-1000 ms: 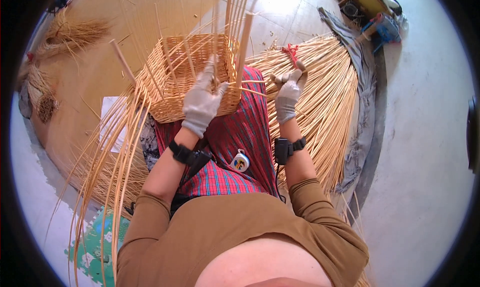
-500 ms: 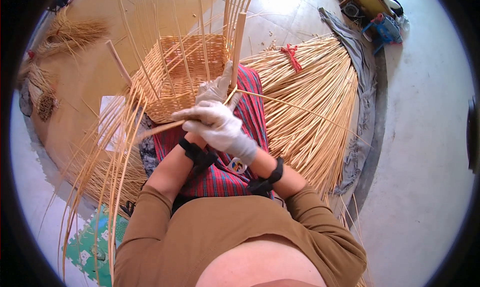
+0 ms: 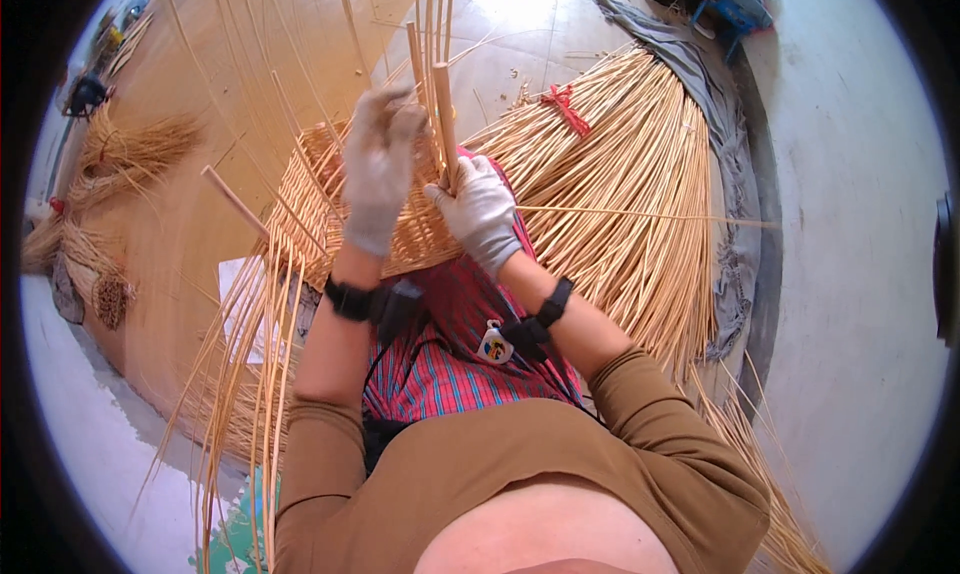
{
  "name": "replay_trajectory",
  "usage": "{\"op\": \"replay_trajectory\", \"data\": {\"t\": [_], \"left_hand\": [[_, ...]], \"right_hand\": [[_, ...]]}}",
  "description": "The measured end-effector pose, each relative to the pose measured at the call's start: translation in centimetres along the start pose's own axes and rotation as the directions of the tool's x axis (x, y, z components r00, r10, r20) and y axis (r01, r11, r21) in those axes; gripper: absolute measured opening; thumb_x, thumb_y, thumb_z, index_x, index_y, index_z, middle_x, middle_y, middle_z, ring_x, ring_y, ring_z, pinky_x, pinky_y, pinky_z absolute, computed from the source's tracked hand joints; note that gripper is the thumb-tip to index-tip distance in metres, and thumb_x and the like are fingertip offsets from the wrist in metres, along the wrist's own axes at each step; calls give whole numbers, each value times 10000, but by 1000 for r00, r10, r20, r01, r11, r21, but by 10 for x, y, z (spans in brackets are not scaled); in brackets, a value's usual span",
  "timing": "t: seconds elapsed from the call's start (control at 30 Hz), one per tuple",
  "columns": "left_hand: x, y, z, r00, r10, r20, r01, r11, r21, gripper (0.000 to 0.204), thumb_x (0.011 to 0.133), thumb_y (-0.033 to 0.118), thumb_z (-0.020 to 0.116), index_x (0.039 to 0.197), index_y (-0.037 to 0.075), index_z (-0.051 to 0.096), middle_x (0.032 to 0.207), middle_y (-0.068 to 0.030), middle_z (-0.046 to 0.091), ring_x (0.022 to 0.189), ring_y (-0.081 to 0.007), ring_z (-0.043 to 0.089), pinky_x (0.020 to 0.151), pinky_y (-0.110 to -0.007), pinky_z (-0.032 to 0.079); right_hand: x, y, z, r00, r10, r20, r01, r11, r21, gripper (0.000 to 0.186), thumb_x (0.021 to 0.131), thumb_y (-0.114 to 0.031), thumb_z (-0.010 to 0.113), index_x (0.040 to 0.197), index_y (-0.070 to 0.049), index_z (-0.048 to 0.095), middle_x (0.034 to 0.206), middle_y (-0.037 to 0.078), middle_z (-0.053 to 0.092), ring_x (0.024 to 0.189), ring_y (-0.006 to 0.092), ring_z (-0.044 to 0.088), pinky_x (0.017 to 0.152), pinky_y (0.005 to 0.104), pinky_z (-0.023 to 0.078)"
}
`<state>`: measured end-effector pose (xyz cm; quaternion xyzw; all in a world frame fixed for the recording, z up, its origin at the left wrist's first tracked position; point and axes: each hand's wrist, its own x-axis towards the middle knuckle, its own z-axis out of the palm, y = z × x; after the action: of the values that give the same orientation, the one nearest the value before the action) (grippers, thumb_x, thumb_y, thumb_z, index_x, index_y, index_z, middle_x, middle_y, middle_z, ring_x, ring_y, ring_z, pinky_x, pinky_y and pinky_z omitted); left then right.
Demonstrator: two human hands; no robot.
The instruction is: Weaving a straw or wicker basket using vertical support stakes.
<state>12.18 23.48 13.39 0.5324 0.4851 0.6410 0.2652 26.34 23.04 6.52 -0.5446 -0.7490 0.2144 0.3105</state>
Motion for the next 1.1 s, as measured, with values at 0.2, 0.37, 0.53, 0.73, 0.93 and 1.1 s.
{"op": "replay_trajectory", "data": {"t": [0.2,0.37,0.53,0.73,0.93,1.1], "left_hand": [[26,-27,49,933,-293,210,356,845,-400,722,1083,558,384,1561,20,331,1503,-183,499,1409,-284,479,1147,-377,405],[-109,-25,-22,987,-159,4,159,983,-90,290,1023,33,608,1310,-5,593,1318,-99,618,1218,-198,590,1068,-329,458],[-214,-83,-150,766,-298,-570,455,877,152,542,927,201,786,1344,-29,527,1252,-143,629,1133,-236,606,989,-382,508],[-107,-88,-174,646,-601,-471,558,793,-246,622,893,417,810,1260,-48,621,1227,-142,660,1022,-238,652,894,-381,563],[-3,-59,-140,769,-565,-300,488,822,-295,666,870,452,821,1273,-44,631,1156,-119,715,897,-216,718,735,-359,621],[5,-157,-127,893,-131,-431,242,946,214,776,887,366,814,1466,-34,485,1419,-143,581,1198,-248,608,1017,-394,513]], "right_hand": [[7,12,35,970,-67,-235,57,997,-50,271,894,-188,693,1126,-87,597,956,187,629,927,411,637,774,501,515],[9,2,29,990,-25,-141,7,991,-132,306,886,-197,695,1135,-35,622,972,206,674,926,407,656,812,482,531],[9,-5,12,993,-107,-56,103,993,-64,331,897,-326,728,1051,-57,610,872,144,640,842,344,656,722,458,526],[76,-53,18,947,-261,-185,236,960,-148,264,903,-324,701,948,-93,581,820,122,637,746,319,664,627,452,529],[185,-66,-29,961,-194,-197,98,905,-415,91,908,-171,603,927,-85,627,775,111,687,698,299,708,597,421,547],[198,26,22,987,-85,-138,59,981,-183,214,873,-282,690,927,-76,698,774,143,726,690,300,727,545,448,542]]}}
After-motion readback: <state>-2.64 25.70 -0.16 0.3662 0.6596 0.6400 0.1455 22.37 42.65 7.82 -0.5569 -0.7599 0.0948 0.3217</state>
